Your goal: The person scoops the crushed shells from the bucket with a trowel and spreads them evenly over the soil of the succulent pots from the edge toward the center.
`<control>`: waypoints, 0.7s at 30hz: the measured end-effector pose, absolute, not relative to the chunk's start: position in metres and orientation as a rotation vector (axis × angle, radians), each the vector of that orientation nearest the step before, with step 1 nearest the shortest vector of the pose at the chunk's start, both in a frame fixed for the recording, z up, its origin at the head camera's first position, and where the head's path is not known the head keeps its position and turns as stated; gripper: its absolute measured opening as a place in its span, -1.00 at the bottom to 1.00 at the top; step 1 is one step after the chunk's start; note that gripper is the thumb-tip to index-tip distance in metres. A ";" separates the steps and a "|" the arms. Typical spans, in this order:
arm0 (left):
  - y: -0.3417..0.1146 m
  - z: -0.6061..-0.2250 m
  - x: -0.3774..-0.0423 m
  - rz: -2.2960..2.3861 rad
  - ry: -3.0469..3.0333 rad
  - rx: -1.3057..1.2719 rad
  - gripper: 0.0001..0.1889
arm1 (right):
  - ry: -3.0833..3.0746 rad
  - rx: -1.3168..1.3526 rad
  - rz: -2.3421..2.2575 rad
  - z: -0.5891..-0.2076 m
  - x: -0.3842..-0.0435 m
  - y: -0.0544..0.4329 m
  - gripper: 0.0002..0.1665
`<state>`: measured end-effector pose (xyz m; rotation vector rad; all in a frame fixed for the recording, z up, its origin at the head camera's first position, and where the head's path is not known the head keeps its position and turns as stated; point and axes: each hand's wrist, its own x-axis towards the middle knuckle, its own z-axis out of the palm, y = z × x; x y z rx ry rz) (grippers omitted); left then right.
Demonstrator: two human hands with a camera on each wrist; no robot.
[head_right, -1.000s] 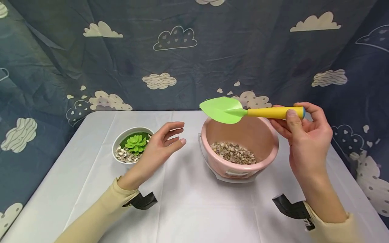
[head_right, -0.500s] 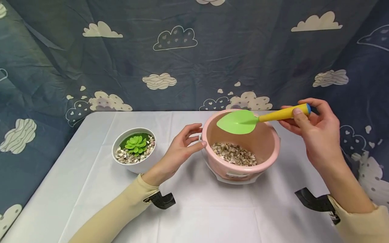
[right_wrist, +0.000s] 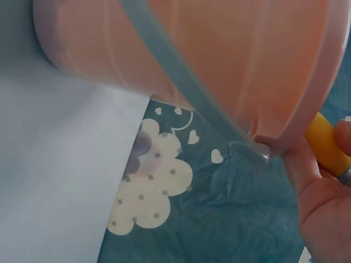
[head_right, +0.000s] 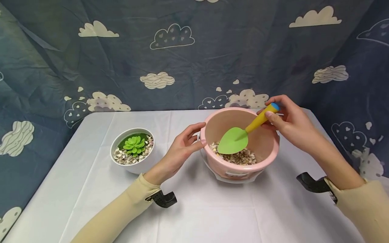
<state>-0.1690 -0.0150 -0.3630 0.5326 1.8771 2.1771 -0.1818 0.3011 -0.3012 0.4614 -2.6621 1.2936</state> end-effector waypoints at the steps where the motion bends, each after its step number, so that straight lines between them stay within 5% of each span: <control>1: -0.015 -0.363 -0.169 2.182 1.872 0.538 -0.41 | -2.670 0.482 1.274 -0.301 -0.183 0.300 -0.64; 21: -0.018 -0.360 -0.171 2.138 1.850 0.590 -0.34 | -2.768 0.809 1.186 -0.295 -0.204 0.282 -0.54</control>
